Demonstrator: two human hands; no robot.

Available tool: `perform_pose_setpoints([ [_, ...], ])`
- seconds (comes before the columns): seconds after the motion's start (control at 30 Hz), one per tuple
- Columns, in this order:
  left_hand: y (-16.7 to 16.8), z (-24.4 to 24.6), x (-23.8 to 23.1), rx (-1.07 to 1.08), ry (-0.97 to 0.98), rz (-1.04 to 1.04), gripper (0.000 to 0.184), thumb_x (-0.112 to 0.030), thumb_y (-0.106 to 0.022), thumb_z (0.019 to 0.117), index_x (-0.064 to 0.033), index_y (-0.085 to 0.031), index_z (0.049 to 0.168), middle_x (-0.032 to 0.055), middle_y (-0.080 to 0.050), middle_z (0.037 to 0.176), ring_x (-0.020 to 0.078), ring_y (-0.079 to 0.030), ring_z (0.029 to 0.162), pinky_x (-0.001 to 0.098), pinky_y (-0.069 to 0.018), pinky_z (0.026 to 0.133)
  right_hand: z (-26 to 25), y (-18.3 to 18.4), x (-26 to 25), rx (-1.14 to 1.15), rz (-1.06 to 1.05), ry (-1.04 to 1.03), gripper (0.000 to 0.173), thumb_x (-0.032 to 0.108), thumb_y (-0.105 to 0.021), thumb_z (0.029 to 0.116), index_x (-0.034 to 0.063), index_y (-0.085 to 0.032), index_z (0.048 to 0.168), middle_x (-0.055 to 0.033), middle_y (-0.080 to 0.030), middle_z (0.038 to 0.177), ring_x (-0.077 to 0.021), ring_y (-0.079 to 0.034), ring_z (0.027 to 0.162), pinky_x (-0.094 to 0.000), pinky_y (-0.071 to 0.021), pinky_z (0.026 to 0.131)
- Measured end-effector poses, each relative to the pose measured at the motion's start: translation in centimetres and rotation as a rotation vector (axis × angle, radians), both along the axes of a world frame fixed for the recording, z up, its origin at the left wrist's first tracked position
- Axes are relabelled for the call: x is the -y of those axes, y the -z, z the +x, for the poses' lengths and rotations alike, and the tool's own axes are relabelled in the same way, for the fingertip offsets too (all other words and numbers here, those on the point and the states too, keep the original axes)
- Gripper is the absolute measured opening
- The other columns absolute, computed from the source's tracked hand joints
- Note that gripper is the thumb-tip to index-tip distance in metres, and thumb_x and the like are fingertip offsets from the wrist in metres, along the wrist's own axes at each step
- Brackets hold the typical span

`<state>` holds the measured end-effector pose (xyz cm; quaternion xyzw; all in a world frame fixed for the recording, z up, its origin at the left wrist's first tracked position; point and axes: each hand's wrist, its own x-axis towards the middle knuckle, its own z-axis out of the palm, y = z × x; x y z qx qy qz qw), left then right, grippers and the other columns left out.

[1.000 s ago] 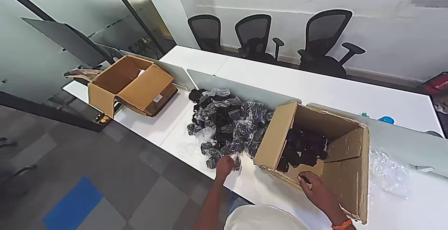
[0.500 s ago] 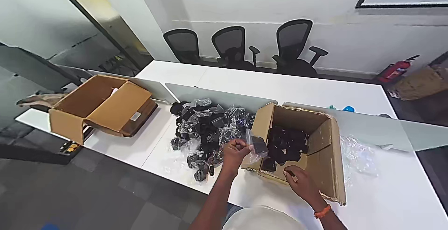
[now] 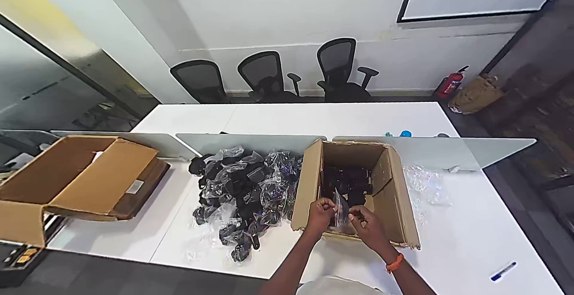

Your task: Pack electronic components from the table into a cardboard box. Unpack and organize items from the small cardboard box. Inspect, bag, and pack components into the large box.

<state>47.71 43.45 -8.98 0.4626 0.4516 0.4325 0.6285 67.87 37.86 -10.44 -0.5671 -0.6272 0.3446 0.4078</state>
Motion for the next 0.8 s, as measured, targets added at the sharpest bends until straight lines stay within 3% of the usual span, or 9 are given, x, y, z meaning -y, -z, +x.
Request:
perform_pose_setpoints([
  [0.1,0.5,-0.2,0.2,0.000,0.074,0.006,0.012,0.006,-0.069,0.0896,0.0065,-0.063,0.101,0.0140,-0.075,0.089,0.0188,-0.072,0.077,0.0348,-0.0614,0.075,-0.2,-0.5,-0.1,0.008,-0.118,-0.030,0.029,0.030,-0.062,0.0987,0.0105,-0.067,0.119,-0.0009,-0.071,0.099,-0.0077,-0.068,0.080,-0.0270,-0.0592,0.073],
  [0.3,0.5,-0.1,-0.1,-0.100,0.134,-0.024,0.024,-0.001,-0.079,0.0847,0.0045,-0.061,0.100,0.0124,-0.073,0.082,0.0203,-0.072,0.071,0.0370,-0.0624,0.071,-0.5,-1.3,-1.4,-0.205,-0.194,0.006,0.022,0.018,-0.066,0.0966,0.0058,-0.067,0.115,-0.0052,-0.071,0.098,-0.0129,-0.069,0.080,-0.0297,-0.0608,0.073],
  [0.57,1.1,0.3,-0.3,-0.241,0.153,-0.004,0.026,-0.006,-0.081,0.0811,0.0006,-0.062,0.096,0.0083,-0.069,0.075,0.0165,-0.067,0.064,0.0342,-0.0587,0.063,-1.9,-0.4,-2.1,-0.083,-0.245,0.048,0.025,0.028,-0.072,0.0911,0.0092,-0.070,0.108,-0.0017,-0.071,0.090,-0.0102,-0.067,0.073,-0.0288,-0.0584,0.068],
  [0.8,0.9,1.0,-0.1,-0.440,0.198,0.030,0.022,-0.013,-0.079,0.0839,-0.0019,-0.065,0.097,0.0060,-0.071,0.078,0.0147,-0.068,0.068,0.0350,-0.0591,0.069,-1.7,0.0,-1.7,0.114,-0.253,0.055,0.020,0.032,-0.065,0.0943,0.0127,-0.069,0.092,0.0011,-0.064,0.074,-0.0110,-0.060,0.064,-0.0324,-0.0536,0.061],
])
